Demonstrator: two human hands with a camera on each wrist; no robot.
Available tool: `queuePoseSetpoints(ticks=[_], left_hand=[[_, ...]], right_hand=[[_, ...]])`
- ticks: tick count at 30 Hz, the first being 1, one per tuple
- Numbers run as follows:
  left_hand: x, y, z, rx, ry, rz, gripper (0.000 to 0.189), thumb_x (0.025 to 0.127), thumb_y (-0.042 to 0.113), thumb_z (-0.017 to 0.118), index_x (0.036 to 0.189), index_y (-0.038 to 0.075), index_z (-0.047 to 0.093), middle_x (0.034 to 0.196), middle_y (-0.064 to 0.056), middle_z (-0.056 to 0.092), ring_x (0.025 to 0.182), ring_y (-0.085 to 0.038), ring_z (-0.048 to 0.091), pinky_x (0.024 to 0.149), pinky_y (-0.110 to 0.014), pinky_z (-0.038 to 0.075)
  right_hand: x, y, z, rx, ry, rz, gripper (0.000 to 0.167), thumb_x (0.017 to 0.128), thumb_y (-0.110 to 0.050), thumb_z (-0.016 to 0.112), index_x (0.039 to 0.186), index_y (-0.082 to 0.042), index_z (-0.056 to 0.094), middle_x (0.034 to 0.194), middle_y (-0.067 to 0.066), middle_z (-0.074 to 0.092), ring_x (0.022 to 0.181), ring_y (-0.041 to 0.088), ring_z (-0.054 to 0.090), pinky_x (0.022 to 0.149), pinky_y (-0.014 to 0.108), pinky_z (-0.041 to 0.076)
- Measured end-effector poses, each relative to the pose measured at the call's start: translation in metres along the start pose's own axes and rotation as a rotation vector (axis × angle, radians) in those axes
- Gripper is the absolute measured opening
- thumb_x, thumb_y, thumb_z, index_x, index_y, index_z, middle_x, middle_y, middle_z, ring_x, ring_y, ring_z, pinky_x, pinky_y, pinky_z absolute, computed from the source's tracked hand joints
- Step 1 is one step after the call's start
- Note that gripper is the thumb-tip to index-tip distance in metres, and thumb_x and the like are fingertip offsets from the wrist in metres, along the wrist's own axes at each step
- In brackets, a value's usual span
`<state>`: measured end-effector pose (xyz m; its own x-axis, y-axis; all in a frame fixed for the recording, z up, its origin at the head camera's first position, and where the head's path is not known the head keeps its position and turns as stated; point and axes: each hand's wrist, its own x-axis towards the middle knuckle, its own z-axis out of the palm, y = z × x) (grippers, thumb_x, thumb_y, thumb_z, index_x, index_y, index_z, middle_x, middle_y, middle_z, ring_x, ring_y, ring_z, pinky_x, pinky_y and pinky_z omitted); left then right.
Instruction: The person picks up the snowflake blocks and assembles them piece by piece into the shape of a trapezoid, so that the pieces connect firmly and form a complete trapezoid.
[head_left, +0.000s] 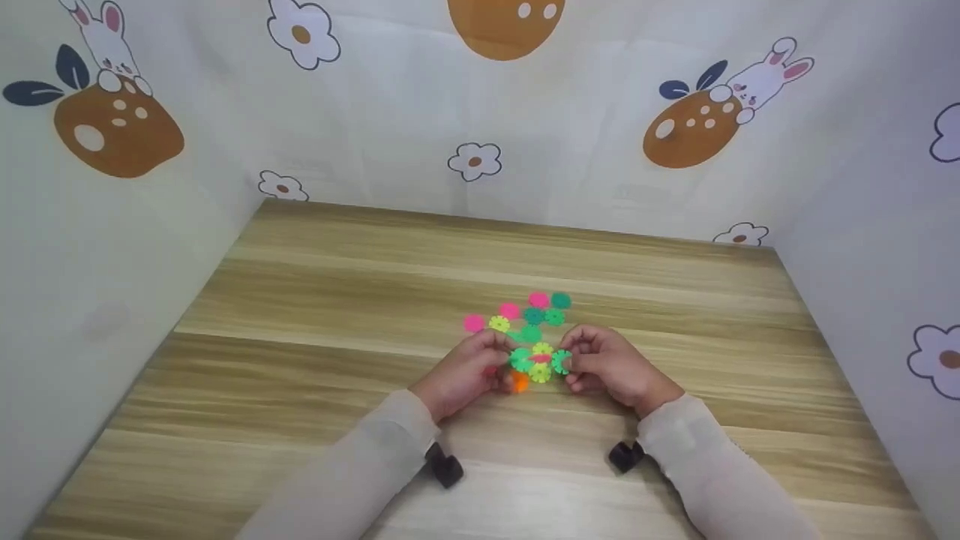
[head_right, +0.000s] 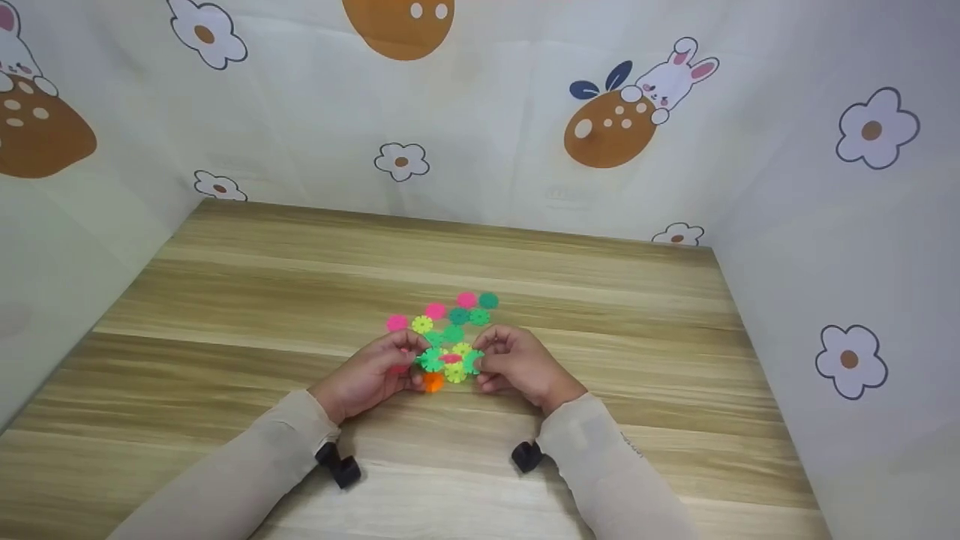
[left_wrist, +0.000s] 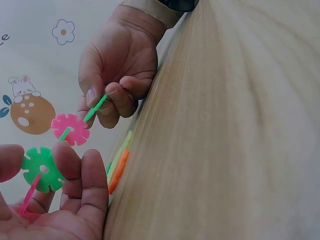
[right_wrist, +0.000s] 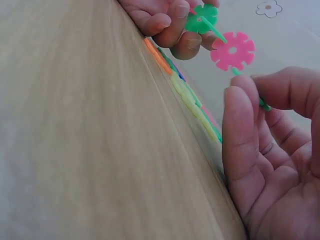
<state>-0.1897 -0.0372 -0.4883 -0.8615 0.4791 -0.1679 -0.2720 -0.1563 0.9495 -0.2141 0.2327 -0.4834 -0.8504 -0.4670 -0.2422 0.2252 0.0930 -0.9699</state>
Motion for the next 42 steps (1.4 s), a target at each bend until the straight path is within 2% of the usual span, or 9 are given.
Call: queuePoseSetpoints(ticks=[5,16,27,37,42], left_hand=[[-0.0004,0.0008,-0.0005,0.016,0.004,-0.008,0.028,0.103,0.004,0.045,0.129,-0.007,0.051,0.106,-0.007,0.055,0.082,-0.017,0.061,0.085,-0.031,0.059],[0.0002,0.0004,-0.0003,0.054,0.002,-0.002,0.024,0.103,0.005,0.047,0.125,-0.002,0.054,0.104,-0.006,0.056,0.081,-0.017,0.061,0.084,-0.030,0.058],[-0.0003,0.0004,0.0002,0.039,-0.003,0.002,0.022,0.103,0.005,0.047,0.124,-0.001,0.054,0.109,-0.007,0.057,0.082,-0.016,0.061,0.084,-0.029,0.058],[-0.0029,0.0032,0.0001,0.147,-0.028,-0.017,0.024,0.104,0.009,0.049,0.125,0.001,0.057,0.111,-0.008,0.060,0.089,-0.018,0.062,0.088,-0.030,0.057],[-0.0022,0.0019,-0.0004,0.115,-0.027,-0.011,0.024,0.104,0.010,0.049,0.125,0.001,0.056,0.111,-0.008,0.061,0.089,-0.018,0.063,0.088,-0.029,0.057]], right_hand=[[0.0007,0.0005,0.0002,0.052,0.010,-0.005,0.016,0.097,0.002,0.064,0.110,-0.003,0.059,0.078,0.001,0.061,0.068,0.012,0.069,0.064,0.026,0.061],[-0.0007,0.0009,0.0026,0.051,0.000,-0.028,0.016,0.097,0.002,0.064,0.111,-0.004,0.066,0.083,-0.001,0.065,0.068,0.010,0.067,0.065,0.024,0.061],[-0.0005,0.0007,0.0045,0.060,0.005,-0.023,0.016,0.096,0.003,0.063,0.110,-0.004,0.066,0.085,-0.001,0.065,0.068,0.010,0.065,0.065,0.024,0.061],[-0.0002,0.0033,0.0076,0.063,-0.032,-0.037,0.019,0.098,0.003,0.064,0.117,0.005,0.064,0.083,0.001,0.066,0.071,0.011,0.066,0.069,0.026,0.062],[0.0000,0.0034,0.0092,0.078,-0.009,-0.040,0.020,0.098,0.004,0.064,0.118,0.005,0.064,0.085,0.001,0.066,0.071,0.011,0.067,0.070,0.026,0.062]])
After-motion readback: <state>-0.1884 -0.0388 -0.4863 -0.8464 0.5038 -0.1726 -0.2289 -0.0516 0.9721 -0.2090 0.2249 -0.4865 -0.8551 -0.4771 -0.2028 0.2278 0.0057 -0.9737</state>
